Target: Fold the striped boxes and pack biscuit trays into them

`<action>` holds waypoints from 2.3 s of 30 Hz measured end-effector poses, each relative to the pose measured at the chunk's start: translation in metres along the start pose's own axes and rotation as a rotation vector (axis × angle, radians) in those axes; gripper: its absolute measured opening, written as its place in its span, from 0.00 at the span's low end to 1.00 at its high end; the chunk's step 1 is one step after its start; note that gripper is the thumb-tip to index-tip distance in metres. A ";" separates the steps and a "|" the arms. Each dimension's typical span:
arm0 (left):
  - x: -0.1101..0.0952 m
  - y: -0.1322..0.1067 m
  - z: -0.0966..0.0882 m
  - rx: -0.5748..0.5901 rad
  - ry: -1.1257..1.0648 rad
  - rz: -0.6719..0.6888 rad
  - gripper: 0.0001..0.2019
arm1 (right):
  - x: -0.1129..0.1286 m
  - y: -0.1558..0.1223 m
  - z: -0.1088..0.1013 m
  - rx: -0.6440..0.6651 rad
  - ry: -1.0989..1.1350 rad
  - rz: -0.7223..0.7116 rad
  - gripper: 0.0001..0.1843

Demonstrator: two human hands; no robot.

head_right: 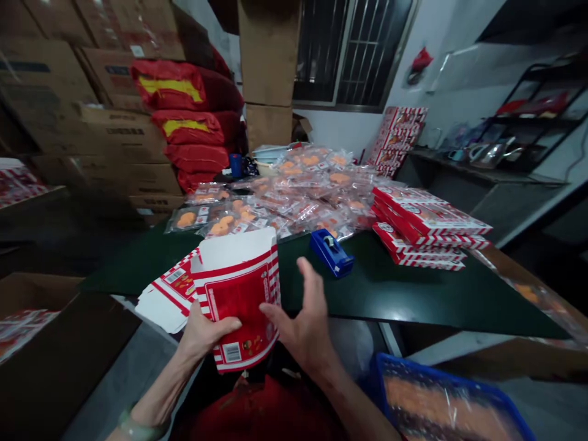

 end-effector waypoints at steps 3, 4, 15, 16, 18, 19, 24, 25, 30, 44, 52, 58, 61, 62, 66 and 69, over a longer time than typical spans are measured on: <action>0.011 -0.003 0.007 0.034 -0.011 -0.018 0.21 | -0.022 -0.027 0.016 0.170 0.177 0.241 0.43; 0.015 -0.004 0.008 0.008 -0.009 -0.033 0.19 | -0.026 -0.032 0.021 0.172 0.219 0.301 0.42; 0.059 -0.004 0.022 -0.162 -0.054 -0.134 0.19 | -0.040 -0.062 0.017 0.016 0.566 0.600 0.13; 0.062 -0.006 0.021 -0.153 -0.069 -0.149 0.19 | -0.042 -0.063 0.014 0.037 0.600 0.592 0.14; 0.069 -0.012 0.018 -0.150 -0.095 -0.174 0.19 | -0.045 -0.066 0.011 0.072 0.624 0.551 0.16; 0.072 -0.015 0.017 -0.153 -0.105 -0.184 0.19 | -0.046 -0.067 0.010 0.076 0.599 0.524 0.16; 0.085 -0.023 0.019 -0.179 -0.161 -0.236 0.21 | -0.047 -0.077 0.013 0.063 0.432 0.493 0.11; 0.087 -0.022 0.020 -0.184 -0.173 -0.247 0.21 | -0.047 -0.078 0.014 0.070 0.446 0.516 0.11; 0.092 -0.010 0.024 -0.180 -0.231 -0.298 0.24 | -0.054 -0.086 0.011 0.110 0.497 0.504 0.13; 0.096 -0.020 0.014 -0.149 -0.188 -0.179 0.20 | -0.064 -0.110 0.028 -0.040 0.273 0.470 0.14; 0.075 -0.010 0.003 -0.221 -0.084 0.159 0.24 | -0.069 -0.131 0.027 0.064 0.250 0.479 0.14; 0.070 -0.005 0.005 -0.243 0.148 0.251 0.17 | -0.077 -0.150 0.023 -0.023 0.228 0.510 0.19; 0.071 0.003 0.010 -0.114 0.159 0.180 0.21 | -0.086 -0.153 0.024 -0.015 0.239 0.507 0.26; 0.070 0.007 0.010 -0.080 0.164 0.174 0.22 | -0.088 -0.152 0.024 -0.005 0.246 0.502 0.26; 0.058 0.018 0.007 -0.061 0.248 0.232 0.19 | -0.091 -0.149 0.028 0.052 0.321 0.488 0.31; 0.054 0.020 0.002 -0.194 0.293 0.279 0.12 | -0.088 -0.147 0.029 0.152 0.381 0.497 0.33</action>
Point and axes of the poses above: each hand's wrist, its own y-axis towards the middle knuckle, its own z-axis out of the palm, x = y × z, the point moved 2 cm from there along y, towards the middle knuckle, and after that the axes turned 7 degrees about y, right-handed, at the moved point
